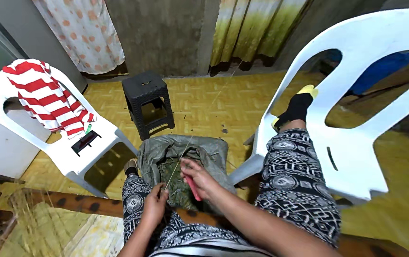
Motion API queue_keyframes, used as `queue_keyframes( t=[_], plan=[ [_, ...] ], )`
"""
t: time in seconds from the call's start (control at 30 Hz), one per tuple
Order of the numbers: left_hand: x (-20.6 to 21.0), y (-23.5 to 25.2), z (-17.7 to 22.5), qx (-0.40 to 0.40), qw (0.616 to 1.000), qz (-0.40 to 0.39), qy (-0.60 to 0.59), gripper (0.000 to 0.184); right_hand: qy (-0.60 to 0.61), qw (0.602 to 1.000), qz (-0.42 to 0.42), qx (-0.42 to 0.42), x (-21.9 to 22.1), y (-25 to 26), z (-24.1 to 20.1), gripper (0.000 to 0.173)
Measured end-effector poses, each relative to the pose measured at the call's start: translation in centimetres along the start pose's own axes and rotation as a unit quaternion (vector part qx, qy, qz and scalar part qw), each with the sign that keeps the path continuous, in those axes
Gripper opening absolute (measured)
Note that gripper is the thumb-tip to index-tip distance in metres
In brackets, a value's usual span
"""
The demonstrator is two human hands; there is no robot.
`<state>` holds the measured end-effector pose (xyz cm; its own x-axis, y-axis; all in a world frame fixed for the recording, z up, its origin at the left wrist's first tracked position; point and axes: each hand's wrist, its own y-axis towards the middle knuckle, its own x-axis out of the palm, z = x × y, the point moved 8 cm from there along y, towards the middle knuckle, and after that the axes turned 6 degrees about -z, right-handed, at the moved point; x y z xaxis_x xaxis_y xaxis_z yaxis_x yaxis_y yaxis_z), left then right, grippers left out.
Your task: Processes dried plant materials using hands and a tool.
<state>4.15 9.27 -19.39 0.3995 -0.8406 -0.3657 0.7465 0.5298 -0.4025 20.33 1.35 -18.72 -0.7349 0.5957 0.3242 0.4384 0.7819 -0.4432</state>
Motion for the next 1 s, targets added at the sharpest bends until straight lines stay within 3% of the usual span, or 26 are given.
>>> queue_keyframes(
  t=[0.4, 0.73, 1.0],
  plan=[
    [0.1, -0.1, 1.7, 0.074, 0.993, 0.064, 0.067, 0.030, -0.005, 1.000, 0.011, -0.003, -0.6, 0.3, -0.3, 0.040],
    [-0.8, -1.4, 0.8, 0.100, 0.994, 0.033, 0.012, 0.028, 0.002, 1.000, 0.019, -0.020, -1.7, 1.0, -2.0, 0.038],
    [-0.1, -2.0, 0.0, 0.043, 0.995, -0.030, -0.086, 0.026, 0.024, 0.998, 0.046, -0.045, -2.4, 1.4, -3.1, 0.036]
  ],
)
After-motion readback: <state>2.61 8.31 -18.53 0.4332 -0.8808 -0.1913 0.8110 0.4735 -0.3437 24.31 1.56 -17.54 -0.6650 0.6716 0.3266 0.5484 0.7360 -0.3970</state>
